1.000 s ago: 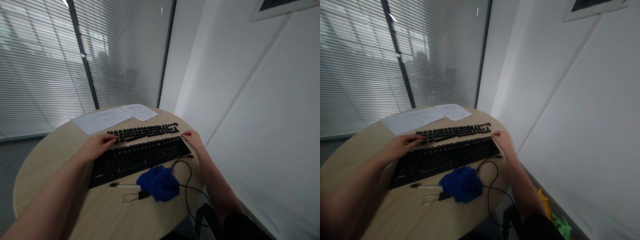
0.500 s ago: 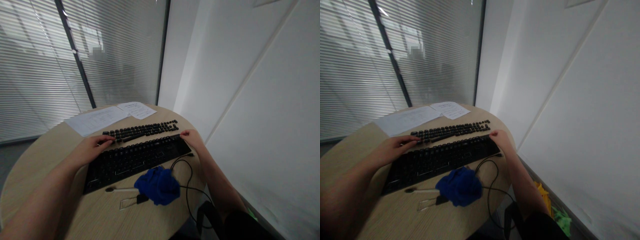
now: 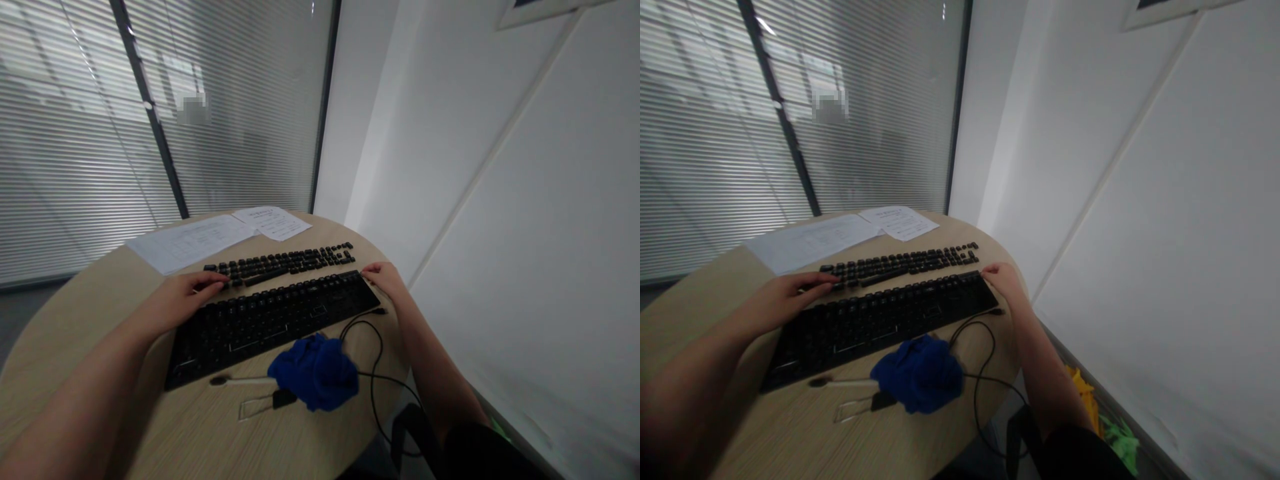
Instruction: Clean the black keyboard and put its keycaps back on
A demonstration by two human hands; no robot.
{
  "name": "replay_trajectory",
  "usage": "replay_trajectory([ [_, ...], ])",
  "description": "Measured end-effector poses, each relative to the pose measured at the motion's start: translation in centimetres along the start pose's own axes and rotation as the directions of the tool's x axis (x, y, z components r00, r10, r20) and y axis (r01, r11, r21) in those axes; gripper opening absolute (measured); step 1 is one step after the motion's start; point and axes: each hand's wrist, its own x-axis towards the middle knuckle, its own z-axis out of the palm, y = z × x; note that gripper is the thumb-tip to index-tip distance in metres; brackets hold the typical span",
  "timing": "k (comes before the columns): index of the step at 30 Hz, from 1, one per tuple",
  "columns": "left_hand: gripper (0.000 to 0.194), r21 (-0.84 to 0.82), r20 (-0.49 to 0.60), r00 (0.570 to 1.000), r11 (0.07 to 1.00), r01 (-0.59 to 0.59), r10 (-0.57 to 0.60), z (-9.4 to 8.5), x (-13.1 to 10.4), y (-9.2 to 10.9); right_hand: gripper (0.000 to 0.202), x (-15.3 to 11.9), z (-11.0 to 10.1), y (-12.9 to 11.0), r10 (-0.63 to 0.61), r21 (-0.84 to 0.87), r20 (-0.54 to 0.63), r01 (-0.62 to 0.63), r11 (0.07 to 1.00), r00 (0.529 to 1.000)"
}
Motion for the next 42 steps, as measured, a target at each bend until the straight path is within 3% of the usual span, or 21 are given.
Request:
replay_trajectory([
  [11, 0.056, -0.022, -0.007, 1.000, 1.000, -0.011, 0.011, 0.2, 0.1, -0.3, 0.016, -0.8, -0.5, -1.6, -0.020, -0.166, 0.007, 0.021, 0.986, 1.000],
  [25, 0.059, -0.002, 0.009, 1.000, 1.000, 0.007, -0.006, 0.2, 0.0, -0.2, 0.021, -2.0, -0.2, -4.6, -0.092, -0.441, -0.002, 0.082, 0.894, 0.996],
  [42, 0.055, 0.015, 0.000, 1.000, 1.000, -0.008, 0.008, 0.0, 0.0, 0.0, 0.019, -1.2, 0.3, -4.4, -0.114, -0.484, 0.004, 0.102, 0.869, 0.993],
])
